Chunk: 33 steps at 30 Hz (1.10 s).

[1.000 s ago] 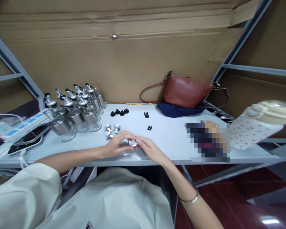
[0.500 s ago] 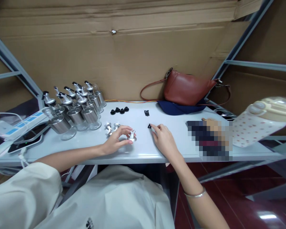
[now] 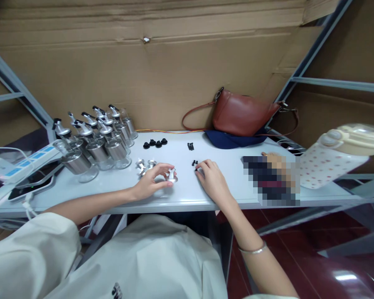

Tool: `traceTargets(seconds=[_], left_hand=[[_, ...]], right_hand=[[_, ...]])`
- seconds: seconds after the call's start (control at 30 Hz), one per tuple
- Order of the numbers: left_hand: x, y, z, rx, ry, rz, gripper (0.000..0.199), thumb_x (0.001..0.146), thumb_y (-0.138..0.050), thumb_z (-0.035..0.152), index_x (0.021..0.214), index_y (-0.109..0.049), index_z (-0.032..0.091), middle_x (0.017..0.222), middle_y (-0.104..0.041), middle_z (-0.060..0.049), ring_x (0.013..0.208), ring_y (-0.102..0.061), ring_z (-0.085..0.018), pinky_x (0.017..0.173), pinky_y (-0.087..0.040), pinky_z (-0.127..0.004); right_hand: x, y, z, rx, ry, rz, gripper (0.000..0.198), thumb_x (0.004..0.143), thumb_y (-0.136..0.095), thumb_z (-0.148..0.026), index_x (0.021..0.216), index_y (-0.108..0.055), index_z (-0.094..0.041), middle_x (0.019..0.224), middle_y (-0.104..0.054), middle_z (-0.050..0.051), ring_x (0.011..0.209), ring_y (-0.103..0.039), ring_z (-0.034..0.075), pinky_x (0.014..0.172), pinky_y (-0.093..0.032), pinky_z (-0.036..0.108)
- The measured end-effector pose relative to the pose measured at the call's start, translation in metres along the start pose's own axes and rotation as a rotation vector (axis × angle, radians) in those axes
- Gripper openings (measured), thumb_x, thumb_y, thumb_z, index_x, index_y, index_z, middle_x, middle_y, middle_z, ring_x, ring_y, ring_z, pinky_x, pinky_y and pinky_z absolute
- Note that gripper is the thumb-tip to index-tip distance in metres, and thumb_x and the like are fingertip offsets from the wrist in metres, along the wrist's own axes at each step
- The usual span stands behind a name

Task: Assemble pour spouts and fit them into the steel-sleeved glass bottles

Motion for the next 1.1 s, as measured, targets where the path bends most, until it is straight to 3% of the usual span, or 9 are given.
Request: traceTargets(seconds=[0.17, 0.27, 0.43, 0.63, 0.83, 1.1], left_hand=[[0.001, 0.000, 0.000, -0.011, -0.001, -0.003, 0.043, 0.077, -0.067, 0.028, 0.115, -0.049, 0.017, 0.105, -0.063, -0.009, 0.101, -0.059, -0.018, 0.084, -0.045, -0.032], [0.001, 0.000, -0.002, -0.039, 0.034, 0.004, 0.043, 0.074, -0.071, 0.028, 0.109, -0.049, 0.016, 0.104, -0.063, -0.010, 0.099, -0.060, -0.018, 0.083, -0.045, -0.032], [-0.001, -0.001, -0.008, -0.059, 0.084, -0.014, 0.041, 0.072, -0.072, 0.033, 0.103, -0.050, 0.017, 0.110, -0.059, -0.009, 0.095, -0.060, -0.017, 0.084, -0.045, -0.034], [0.000, -0.002, -0.008, -0.053, 0.055, -0.030, 0.038, 0.072, -0.072, 0.032, 0.100, -0.052, 0.017, 0.108, -0.060, -0.009, 0.092, -0.061, -0.016, 0.084, -0.045, -0.034], [0.001, -0.003, -0.005, -0.051, 0.036, -0.060, 0.034, 0.073, -0.071, 0.031, 0.098, -0.053, 0.016, 0.106, -0.061, -0.008, 0.091, -0.061, -0.016, 0.082, -0.046, -0.033], [0.000, -0.003, -0.008, -0.038, 0.072, -0.062, 0.038, 0.072, -0.072, 0.032, 0.102, -0.053, 0.017, 0.104, -0.060, -0.007, 0.087, -0.060, -0.014, 0.082, -0.046, -0.033]], right_hand=[[0.000, 0.004, -0.005, 0.128, -0.042, -0.041, 0.007, 0.081, -0.053, -0.019, 0.079, -0.060, -0.020, 0.077, -0.064, 0.005, 0.078, -0.058, 0.022, 0.072, -0.046, 0.035], [-0.001, 0.004, -0.018, 0.294, -0.070, -0.047, 0.009, 0.081, -0.054, -0.021, 0.080, -0.063, -0.020, 0.079, -0.067, 0.004, 0.073, -0.060, 0.020, 0.069, -0.047, 0.033], [-0.002, 0.003, -0.046, 0.676, -0.044, 0.088, 0.014, 0.083, -0.054, -0.023, 0.085, -0.068, -0.020, 0.089, -0.068, 0.006, 0.083, -0.063, 0.018, 0.072, -0.050, 0.031], [-0.005, 0.002, -0.046, 0.960, -0.252, 0.249, 0.014, 0.076, -0.066, -0.031, 0.085, -0.065, -0.020, 0.086, -0.070, 0.005, 0.079, -0.067, 0.019, 0.074, -0.055, 0.034], [-0.007, 0.003, -0.046, 1.021, -0.244, 0.290, 0.016, 0.072, -0.071, -0.030, 0.083, -0.064, -0.020, 0.084, -0.070, 0.004, 0.080, -0.068, 0.019, 0.077, -0.055, 0.034], [-0.008, 0.004, -0.050, 0.932, -0.189, 0.289, 0.018, 0.073, -0.070, -0.031, 0.086, -0.064, -0.021, 0.084, -0.070, 0.004, 0.077, -0.067, 0.018, 0.076, -0.055, 0.035]])
Point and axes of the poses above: each hand's wrist, its own x-axis towards the middle knuckle, its own y-axis out of the back of the hand, z = x × y, the point moved 4 cm from there along x, towards the middle knuckle
